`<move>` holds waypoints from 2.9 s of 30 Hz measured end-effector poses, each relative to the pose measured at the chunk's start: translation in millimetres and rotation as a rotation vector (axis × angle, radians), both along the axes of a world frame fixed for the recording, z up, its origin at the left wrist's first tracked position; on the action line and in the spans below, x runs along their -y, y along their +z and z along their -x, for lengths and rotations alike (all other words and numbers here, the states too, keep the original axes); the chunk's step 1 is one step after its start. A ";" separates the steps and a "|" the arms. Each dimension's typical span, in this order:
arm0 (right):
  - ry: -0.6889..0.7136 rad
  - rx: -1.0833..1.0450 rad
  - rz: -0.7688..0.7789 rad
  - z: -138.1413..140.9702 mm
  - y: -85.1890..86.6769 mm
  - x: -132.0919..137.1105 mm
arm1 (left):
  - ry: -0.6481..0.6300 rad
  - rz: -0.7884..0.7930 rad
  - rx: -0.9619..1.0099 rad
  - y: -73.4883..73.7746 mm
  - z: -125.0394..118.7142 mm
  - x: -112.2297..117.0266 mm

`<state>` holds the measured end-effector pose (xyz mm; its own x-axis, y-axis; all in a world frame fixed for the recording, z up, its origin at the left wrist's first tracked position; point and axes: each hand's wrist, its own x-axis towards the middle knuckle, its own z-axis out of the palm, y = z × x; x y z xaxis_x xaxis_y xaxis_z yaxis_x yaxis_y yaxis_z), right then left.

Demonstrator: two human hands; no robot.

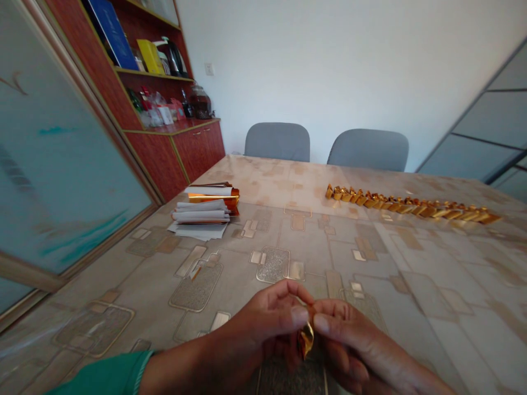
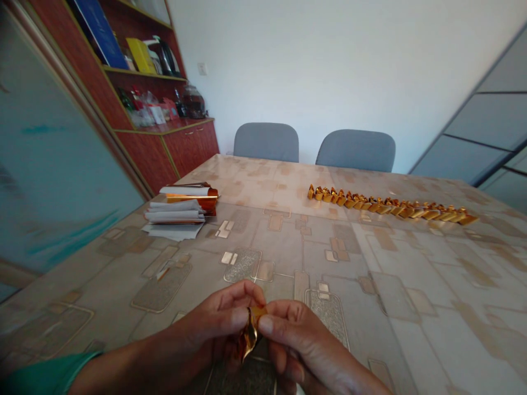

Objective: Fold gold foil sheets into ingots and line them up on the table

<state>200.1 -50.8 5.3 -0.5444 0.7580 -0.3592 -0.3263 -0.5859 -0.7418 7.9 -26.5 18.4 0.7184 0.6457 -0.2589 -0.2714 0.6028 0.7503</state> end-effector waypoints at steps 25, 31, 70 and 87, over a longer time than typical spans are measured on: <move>-0.121 -0.085 0.014 3.0 -0.7 6.8 | -0.019 0.302 0.166 -0.5 -2.2 -0.2; -0.111 -0.023 0.067 2.9 -3.0 6.4 | 0.036 0.076 0.009 3.5 -5.3 1.4; -0.159 0.138 -0.019 12.3 -2.5 5.8 | 0.209 -0.103 -0.287 -4.9 -19.1 -0.9; -0.141 0.054 -0.041 13.0 -2.5 6.0 | 0.170 -0.123 -0.274 -3.9 -17.5 1.0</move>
<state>187.1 -56.8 2.8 -0.4125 0.8400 -0.3524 -0.3617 -0.5061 -0.7829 25.3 -27.5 14.5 0.5124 0.7886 -0.3400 -0.1384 0.4666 0.8736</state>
